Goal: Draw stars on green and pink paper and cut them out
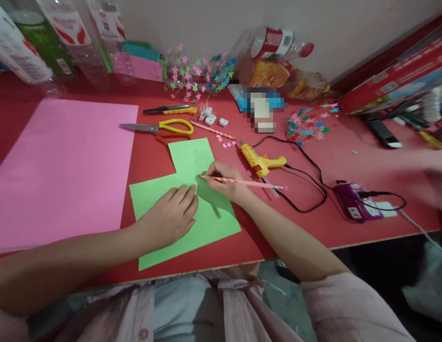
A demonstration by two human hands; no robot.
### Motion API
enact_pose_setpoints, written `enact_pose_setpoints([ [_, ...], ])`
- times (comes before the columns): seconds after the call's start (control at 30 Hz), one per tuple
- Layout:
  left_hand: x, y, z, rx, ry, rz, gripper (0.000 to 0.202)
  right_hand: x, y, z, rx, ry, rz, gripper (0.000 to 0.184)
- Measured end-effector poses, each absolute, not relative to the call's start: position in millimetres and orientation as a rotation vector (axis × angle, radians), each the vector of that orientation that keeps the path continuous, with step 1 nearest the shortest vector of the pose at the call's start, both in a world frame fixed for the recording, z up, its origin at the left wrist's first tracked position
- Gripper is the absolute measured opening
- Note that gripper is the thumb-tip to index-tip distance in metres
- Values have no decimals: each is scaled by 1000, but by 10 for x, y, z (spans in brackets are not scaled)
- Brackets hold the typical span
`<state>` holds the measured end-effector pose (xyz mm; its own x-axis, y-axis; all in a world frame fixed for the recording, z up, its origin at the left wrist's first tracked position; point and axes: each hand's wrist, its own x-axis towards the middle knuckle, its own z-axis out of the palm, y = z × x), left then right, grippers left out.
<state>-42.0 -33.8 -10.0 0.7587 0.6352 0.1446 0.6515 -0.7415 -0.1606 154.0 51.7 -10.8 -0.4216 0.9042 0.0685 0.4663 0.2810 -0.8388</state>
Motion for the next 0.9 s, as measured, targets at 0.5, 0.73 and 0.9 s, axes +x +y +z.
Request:
enact_pose_setpoints([
  [0.5,-422,-336,-107,-2750,-1021,-125,46,1523,515,-221,-1336,-1988,826,13],
  [0.73,-420,-337,-107,-2757,-1030,-123,47,1532,505,-216,-1364,-1945,799,13],
  [0.9,-422,-335,-117,-2750,-1030,-118,47,1555,504,-198,-1383,-1942,795,12],
])
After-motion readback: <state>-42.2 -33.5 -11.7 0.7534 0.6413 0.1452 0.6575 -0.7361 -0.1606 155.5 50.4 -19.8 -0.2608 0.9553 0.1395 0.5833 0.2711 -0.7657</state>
